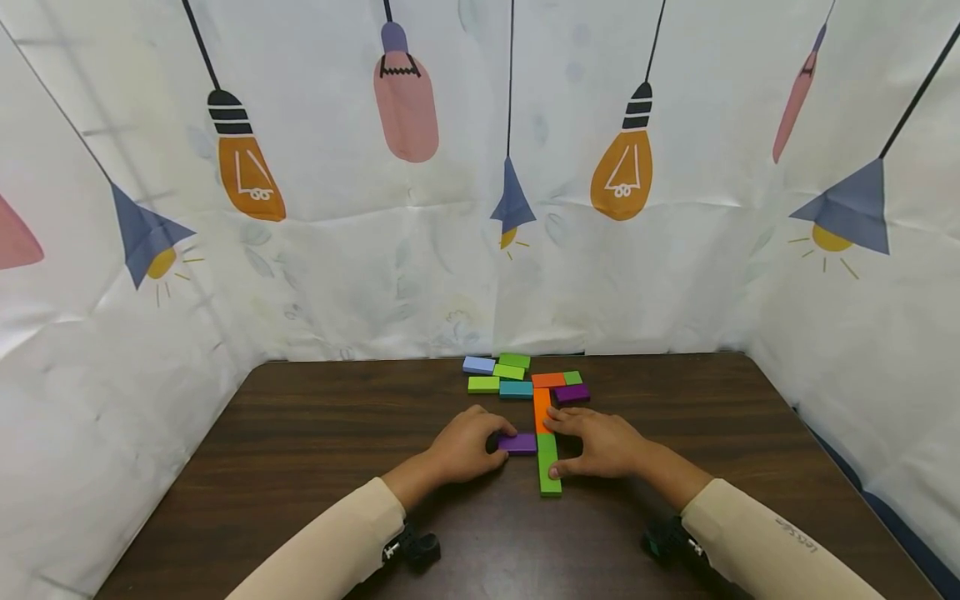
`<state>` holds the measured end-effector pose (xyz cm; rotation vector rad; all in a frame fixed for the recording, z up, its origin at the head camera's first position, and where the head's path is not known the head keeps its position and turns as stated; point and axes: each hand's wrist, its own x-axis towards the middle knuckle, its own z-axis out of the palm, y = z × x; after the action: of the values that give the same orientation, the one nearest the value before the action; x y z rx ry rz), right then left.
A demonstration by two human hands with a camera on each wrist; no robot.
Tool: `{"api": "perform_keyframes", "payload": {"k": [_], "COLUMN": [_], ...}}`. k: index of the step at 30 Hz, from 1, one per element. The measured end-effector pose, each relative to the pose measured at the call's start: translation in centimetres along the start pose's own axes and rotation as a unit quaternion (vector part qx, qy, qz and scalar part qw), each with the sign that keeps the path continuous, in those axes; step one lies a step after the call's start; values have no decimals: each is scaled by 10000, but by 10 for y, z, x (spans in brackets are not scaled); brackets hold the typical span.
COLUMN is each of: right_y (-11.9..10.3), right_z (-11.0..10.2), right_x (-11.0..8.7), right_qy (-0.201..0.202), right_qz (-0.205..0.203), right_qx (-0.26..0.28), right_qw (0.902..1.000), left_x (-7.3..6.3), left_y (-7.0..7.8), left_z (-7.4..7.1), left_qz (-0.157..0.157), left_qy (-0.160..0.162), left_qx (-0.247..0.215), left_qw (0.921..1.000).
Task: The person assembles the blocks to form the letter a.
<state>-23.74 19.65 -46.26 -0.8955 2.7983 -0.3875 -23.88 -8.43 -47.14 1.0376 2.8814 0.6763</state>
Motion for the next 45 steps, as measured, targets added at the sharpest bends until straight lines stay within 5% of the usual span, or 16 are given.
{"api": "perform_keyframes", "payload": {"k": [28,38,45], "right_y": [1,0,-1], "right_z": [1,0,1], "right_x": [-1,-2,-2], "right_qy": [71,120,122], "right_qz": [-92,-150,-129], "right_qx": [14,57,37], "right_qw": [9999,9998,9998], "left_x": [3,6,9], "left_y": [1,-14,-28], "left_z": [-5,-21,-31], "left_qz": [69,-76,-300], "left_qy": [-90,346,641], "left_qx": [-21,4,465], "left_qw": [9999,9994,9964]}}
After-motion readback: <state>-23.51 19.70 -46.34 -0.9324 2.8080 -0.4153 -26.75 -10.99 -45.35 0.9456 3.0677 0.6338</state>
